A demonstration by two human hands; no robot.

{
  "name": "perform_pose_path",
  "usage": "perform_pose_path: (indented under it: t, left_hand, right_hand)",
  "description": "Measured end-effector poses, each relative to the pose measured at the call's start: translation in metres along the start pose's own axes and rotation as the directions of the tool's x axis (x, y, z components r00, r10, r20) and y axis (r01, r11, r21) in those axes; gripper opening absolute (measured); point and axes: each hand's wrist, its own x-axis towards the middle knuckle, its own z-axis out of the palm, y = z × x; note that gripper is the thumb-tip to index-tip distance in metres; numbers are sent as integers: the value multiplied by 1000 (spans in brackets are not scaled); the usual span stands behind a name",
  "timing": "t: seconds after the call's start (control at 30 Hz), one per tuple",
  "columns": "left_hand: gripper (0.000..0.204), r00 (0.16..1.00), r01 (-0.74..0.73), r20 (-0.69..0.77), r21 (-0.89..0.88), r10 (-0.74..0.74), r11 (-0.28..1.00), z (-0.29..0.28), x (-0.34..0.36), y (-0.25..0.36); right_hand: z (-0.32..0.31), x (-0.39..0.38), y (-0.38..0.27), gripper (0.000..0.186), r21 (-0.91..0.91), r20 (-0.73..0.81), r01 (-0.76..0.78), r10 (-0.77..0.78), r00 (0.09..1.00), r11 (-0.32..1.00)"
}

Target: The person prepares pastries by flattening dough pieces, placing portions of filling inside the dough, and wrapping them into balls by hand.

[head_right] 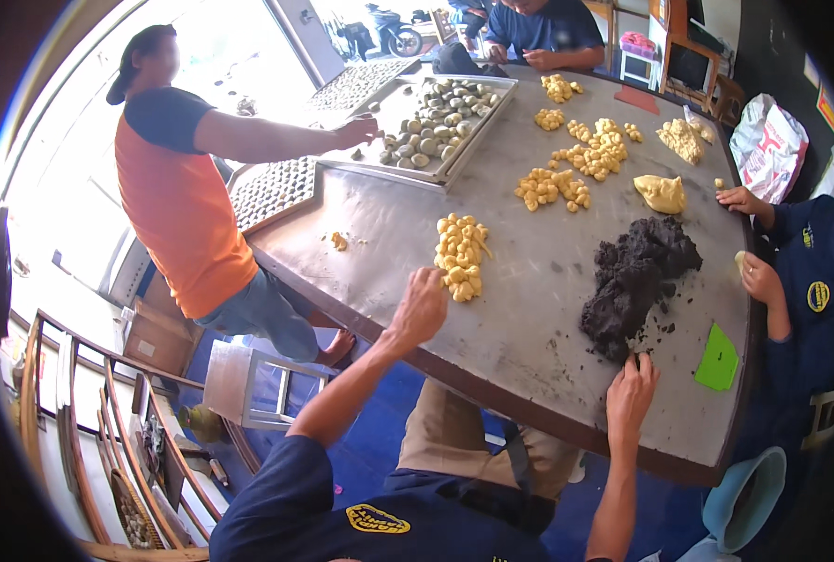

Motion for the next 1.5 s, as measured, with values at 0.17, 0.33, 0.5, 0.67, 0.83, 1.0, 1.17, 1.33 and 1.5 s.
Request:
perform_pose_path:
  t: [0.17, 0.33, 0.5, 0.67, 0.83, 1.0, 1.17, 1.33, 1.5]
  left_hand:
    - [36, 934, -84, 297, -355, 197, 931, 19, -25, 64]
    - [35, 898, -424, 132, 8, 420, 906, 55, -15, 86]
    - [30, 874, -433, -117, 254, 472, 865, 80, 29, 102]
    - [33, 872, -488, 92, 116, 480, 865, 105, 40, 95]
    - [31, 803, -596, 92, 114, 589, 795, 102, 38, 83]
    - [27, 858, -502, 30, 261, 512, 825, 102, 21, 81]
    - [28, 986, -165, 47, 270, 158, 949, 95, 10, 95]
    - [28, 963, -264, 54, 396, 264, 880, 74, -43, 93]
    - [21, 978, 24, 202, 171, -59, 985, 56, -53, 110]
  right_hand:
    - [-18, 17, 13, 36, -130, 257, 99, -63, 964, 987]
    - [4, 5, 37, 54, -113, 64, -64, 72, 995, 992]
    - [-2, -18, 10, 52, -50, -10, -72, 71, 997, 996]
    - [-7, -2, 24, 37, 131, -147, -43, 62, 987, 990]
    - [-27, 26, 15, 36, -17, 80, 33, -32, 996, 999]
    - [-40, -1, 27, 42, -22, 125, -86, 88, 988, 996]
    - [-20, -49, -8, 52, -7, 10, -25, 25, 1000, 1000]
    - [-44, -13, 29, 45, 174, 131, -179, 158, 979, 968]
    - [-29, 31, 57, 40, -18, 155, 62, -59, 986, 998]
